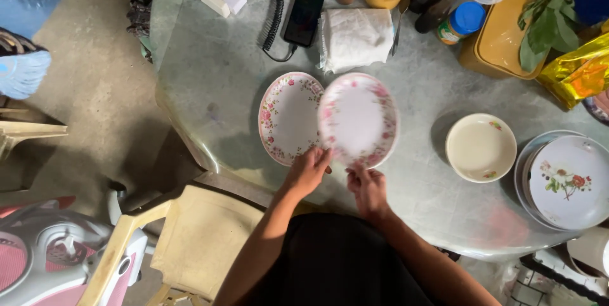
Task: Arranging and stacking various ceramic and plastic plates and bowls on a table.
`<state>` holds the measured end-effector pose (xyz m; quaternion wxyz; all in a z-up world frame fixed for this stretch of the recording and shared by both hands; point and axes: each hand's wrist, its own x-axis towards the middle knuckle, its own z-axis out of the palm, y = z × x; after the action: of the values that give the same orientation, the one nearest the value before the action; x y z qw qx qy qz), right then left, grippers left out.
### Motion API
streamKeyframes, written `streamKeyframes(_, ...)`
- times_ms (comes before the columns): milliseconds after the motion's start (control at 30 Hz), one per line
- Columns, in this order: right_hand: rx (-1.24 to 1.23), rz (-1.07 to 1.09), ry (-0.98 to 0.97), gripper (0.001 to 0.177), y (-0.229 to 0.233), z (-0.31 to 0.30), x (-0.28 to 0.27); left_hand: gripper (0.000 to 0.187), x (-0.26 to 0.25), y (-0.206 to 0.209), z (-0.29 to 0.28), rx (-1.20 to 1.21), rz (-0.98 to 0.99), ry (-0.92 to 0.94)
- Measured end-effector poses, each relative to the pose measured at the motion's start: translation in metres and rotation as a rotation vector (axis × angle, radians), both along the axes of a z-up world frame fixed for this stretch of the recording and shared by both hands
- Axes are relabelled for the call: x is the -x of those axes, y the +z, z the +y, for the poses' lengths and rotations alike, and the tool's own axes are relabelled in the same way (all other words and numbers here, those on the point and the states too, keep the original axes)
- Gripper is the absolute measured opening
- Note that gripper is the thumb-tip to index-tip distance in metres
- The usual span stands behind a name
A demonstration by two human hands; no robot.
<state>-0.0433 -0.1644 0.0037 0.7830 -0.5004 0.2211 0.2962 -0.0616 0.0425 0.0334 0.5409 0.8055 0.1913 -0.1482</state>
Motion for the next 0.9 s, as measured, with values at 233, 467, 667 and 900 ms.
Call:
streamKeyframes(233,0.096,-0.043,0.500,0.034,0.014,0.053,0.002,0.030,0.042,-0.029,0.008,-0.085,-0.196,0.418)
streamKeyframes(467,0.098,0.069,0.651,0.041,-0.020,0.077,0.006,0.029,0.057,-0.060,0.041,-0.162,-0.107,0.453)
streamKeyframes(667,0.244,0.043,0.843,0.043,0.005,0.016,-0.006,0.049,0.061,-0.071,0.058,-0.326,0.039,0.421)
streamKeyframes(900,0.419,0.210,0.411,0.050,0.035,-0.172,-0.046,0.070,0.038,-0.007,0.008,-0.647,0.312,0.315)
